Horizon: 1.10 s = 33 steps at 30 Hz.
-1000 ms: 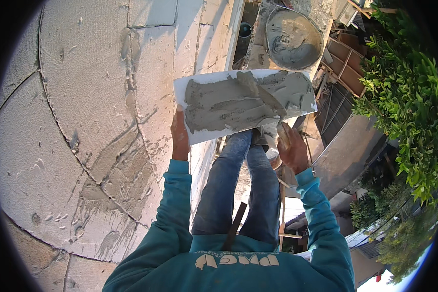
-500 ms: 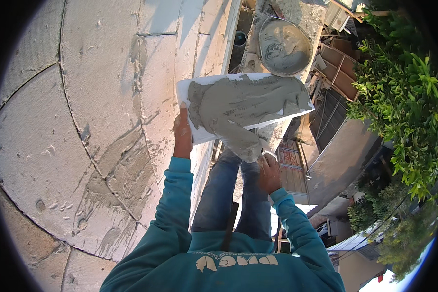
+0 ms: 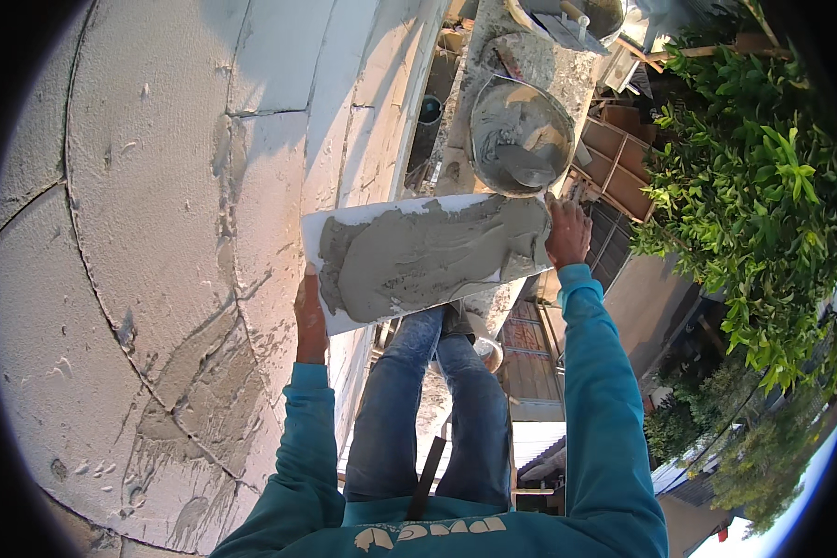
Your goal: The person applies mortar to a wall using a trowel, spreads it evenly, and places a rectangular tile onto the mortar. They press the tile into place and tap it with a hammer to secure it.
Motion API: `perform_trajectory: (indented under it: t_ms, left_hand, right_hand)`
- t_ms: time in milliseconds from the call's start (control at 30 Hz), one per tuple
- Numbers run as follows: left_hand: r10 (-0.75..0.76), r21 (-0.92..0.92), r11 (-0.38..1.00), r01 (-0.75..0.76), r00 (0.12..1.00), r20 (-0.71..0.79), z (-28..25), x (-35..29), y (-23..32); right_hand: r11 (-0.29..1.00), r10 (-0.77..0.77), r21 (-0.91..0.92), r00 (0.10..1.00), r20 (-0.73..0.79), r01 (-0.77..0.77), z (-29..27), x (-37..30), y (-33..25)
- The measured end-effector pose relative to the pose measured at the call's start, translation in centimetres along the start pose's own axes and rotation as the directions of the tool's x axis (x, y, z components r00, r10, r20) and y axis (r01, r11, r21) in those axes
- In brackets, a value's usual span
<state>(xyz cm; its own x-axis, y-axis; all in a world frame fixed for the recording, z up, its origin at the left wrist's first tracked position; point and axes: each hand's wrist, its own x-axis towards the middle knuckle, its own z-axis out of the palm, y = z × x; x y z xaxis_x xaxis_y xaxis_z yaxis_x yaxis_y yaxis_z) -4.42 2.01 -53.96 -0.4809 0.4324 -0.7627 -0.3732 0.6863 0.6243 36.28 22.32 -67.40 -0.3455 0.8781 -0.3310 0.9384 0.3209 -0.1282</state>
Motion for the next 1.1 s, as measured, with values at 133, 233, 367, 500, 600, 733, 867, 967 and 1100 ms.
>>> perform_trajectory:
  t_ms: [133,233,367,500,600,733,867,967,1100]
  left_hand:
    - [-0.013,-0.023,1.000,0.012,1.000,-0.013,0.4,-0.7,0.8]
    - [-0.044,-0.046,0.998,0.041,0.998,-0.047,-0.4,-0.8,-0.2]
    - [-0.030,-0.057,0.998,0.026,0.998,-0.057,-0.1,-0.8,0.0]
    - [-0.003,0.012,1.000,0.003,0.999,-0.040,0.2,-0.4,0.0]
    - [0.016,0.071,0.997,-0.009,0.994,-0.108,-0.7,-0.9,-1.1]
    - [0.040,0.118,0.993,-0.027,0.993,-0.108,-0.7,-1.3,-0.9]
    - [-0.028,0.045,0.998,0.031,0.997,-0.072,-0.5,-1.3,-0.3]
    - [0.010,0.083,0.997,-0.002,0.996,-0.093,-0.8,-1.6,-0.4]
    - [0.022,0.130,0.991,-0.013,0.998,-0.067,-1.3,0.0,-0.9]
  right_hand:
    - [0.973,0.158,0.191,0.976,-0.151,-0.129,0.6,13.0,-3.3]
    - [0.950,0.208,0.313,0.768,-0.606,-0.010,-3.6,23.9,-1.5]
    - [0.980,0.199,0.132,0.751,-0.630,-0.150,-4.5,37.8,5.8]
    - [0.991,0.108,0.113,0.923,-0.370,-0.070,-1.2,43.4,12.5]
    - [0.982,0.115,0.181,0.928,-0.355,-0.052,-0.7,42.1,11.4]
    - [0.913,0.123,0.408,0.937,-0.327,0.023,-1.8,39.7,12.5]
    - [0.788,0.258,0.615,0.923,-0.284,-0.031,-2.6,38.9,10.3]
    - [0.785,0.282,0.620,0.885,-0.370,0.009,-2.2,40.4,8.1]
    - [0.385,0.263,0.902,0.913,-0.312,0.197,0.3,43.4,10.7]
